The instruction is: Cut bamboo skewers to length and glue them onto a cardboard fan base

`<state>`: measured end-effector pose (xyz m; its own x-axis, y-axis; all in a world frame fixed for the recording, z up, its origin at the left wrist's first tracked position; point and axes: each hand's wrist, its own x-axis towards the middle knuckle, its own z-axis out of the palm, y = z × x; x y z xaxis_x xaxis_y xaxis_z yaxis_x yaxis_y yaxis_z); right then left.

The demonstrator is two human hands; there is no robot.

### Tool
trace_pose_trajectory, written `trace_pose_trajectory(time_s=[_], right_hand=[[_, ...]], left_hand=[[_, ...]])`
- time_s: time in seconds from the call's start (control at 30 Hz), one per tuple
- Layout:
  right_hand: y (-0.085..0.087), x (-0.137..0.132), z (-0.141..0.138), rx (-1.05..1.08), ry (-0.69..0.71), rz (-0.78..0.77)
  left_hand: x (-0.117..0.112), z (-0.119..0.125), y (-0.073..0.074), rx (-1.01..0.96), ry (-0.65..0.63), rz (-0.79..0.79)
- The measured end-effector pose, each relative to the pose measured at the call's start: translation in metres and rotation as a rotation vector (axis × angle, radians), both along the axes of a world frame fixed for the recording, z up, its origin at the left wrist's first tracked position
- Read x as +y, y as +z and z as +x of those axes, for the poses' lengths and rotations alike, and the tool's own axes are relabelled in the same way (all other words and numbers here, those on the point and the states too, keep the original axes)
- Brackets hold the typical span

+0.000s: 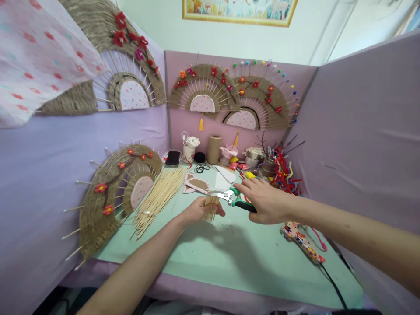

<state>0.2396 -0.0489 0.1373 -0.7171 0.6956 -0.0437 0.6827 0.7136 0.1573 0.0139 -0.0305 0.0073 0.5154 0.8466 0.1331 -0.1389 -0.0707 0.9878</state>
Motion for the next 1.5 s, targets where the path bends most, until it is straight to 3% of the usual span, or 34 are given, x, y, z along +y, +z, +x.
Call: trace_pose_trajectory(time_s=[0.93, 1.5], right_hand=[[-0.002, 0.019, -0.004, -0.006, 0.119, -0.051], [-0.004, 0.026, -0.005, 0.063, 0.159, -0.079]], left_hand=[[0.003, -0.003, -0.006, -0.052, 0.021, -0.010], [-0.002, -0.004, 0.002, -0.015, 0.004, 0.042]])
